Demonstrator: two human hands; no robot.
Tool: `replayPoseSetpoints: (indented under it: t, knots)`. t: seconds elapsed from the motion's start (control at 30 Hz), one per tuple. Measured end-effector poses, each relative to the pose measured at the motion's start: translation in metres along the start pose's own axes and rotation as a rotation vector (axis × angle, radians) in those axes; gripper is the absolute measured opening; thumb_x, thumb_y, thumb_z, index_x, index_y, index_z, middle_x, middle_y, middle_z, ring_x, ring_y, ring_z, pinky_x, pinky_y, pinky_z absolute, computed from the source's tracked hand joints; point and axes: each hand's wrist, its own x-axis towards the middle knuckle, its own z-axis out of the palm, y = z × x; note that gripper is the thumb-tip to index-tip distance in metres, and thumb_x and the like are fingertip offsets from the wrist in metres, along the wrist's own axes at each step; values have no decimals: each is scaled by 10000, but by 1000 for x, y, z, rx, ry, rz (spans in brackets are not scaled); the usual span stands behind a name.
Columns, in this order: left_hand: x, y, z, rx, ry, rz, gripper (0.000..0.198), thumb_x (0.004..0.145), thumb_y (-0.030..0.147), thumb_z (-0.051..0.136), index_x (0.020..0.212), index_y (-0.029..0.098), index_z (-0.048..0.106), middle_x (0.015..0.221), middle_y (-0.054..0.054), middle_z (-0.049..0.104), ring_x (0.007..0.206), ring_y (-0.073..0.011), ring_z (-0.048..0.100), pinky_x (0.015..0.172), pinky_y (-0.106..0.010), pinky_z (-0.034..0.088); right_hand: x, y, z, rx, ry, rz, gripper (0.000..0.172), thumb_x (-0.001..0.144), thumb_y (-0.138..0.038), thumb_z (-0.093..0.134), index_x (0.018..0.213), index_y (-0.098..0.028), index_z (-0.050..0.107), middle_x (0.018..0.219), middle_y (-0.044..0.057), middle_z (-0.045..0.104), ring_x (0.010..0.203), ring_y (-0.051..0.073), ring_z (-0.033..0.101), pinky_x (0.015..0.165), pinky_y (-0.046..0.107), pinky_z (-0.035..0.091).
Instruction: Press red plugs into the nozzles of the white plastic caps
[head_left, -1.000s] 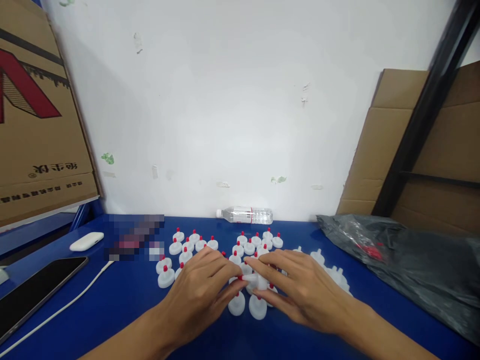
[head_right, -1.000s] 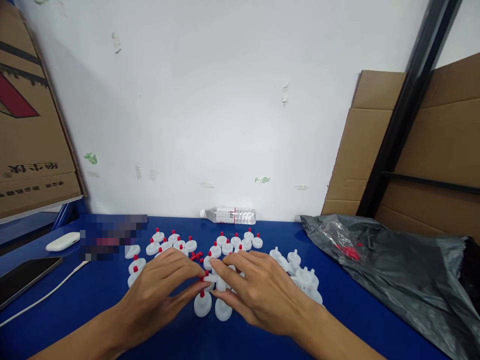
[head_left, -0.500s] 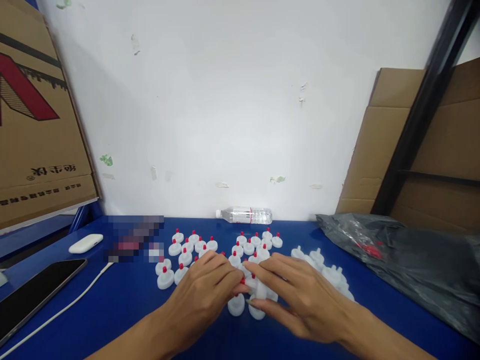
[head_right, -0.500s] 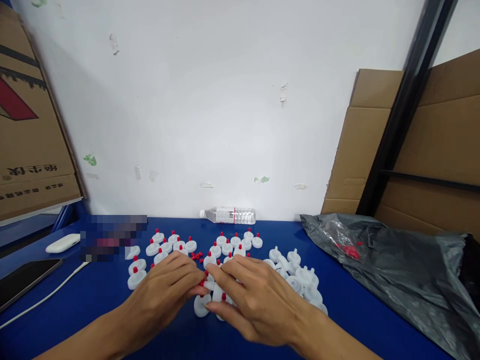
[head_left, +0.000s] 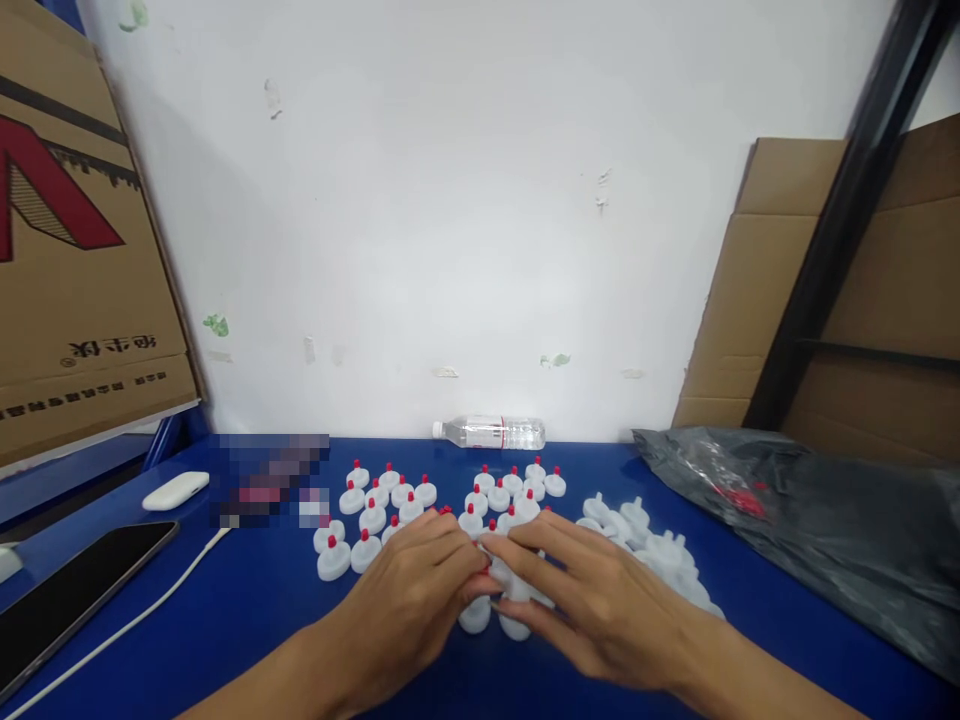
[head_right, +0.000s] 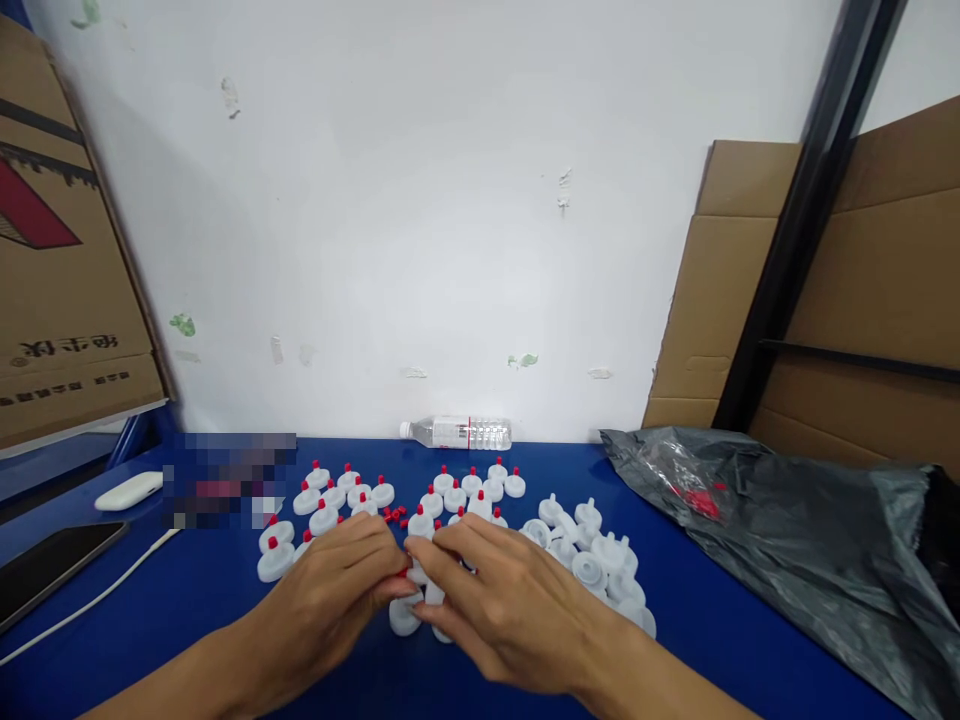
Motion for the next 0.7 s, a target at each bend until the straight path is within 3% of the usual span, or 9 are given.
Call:
replayPoseSetpoints:
  t: [0.17, 0.3, 0.43, 0.57, 0.7]
  knots:
    - [7, -8, -8, 147, 61, -83, 125, 1037, 137, 477, 1019, 152, 600, 845, -52, 647, 802, -208, 505, 721, -348, 437, 4, 17, -6, -79, 126, 38, 217, 1045, -229, 533, 1238, -176, 618, 1143, 99, 734, 972, 216, 703, 864, 373, 539]
    - [2, -23, -10, 301, -134, -221, 214, 1010, 107, 455, 1040, 154, 662, 947, -102, 649, 955, -280, 527, 826, -451, 497, -3, 41, -14, -128, 194, 191, 148, 1025, -216, 566, 1165, -203, 611, 1165, 85, 739, 984, 227, 704, 870, 399, 505]
    - [-6, -32, -2, 379, -330, -296, 210, 978, 139, 510, 1062, 167, 701, 1128, -153, 618, 1093, -339, 523, 917, -552, 508, -12, 64, -17, -126, 115, 375, 90, 1018, -206, 555, 1094, -228, 597, 1104, 59, 744, 972, 240, 701, 881, 419, 494]
    - [-11, -35, 4, 401, -398, -284, 258, 967, 100, 502, 1103, 187, 703, 1272, -167, 569, 1179, -350, 507, 963, -556, 505, -18, 78, -15, -131, 7, 497, 44, 1005, -259, 592, 1020, -232, 625, 1090, 61, 736, 947, 251, 690, 858, 422, 506]
    - [-15, -39, 6, 435, -459, -264, 358, 918, 16, 506, 1163, 193, 698, 1334, -178, 547, 1236, -380, 491, 975, -563, 499, -24, 91, -9, -168, -105, 574, 112, 991, -307, 630, 997, -224, 705, 1059, 78, 726, 927, 261, 681, 808, 402, 518]
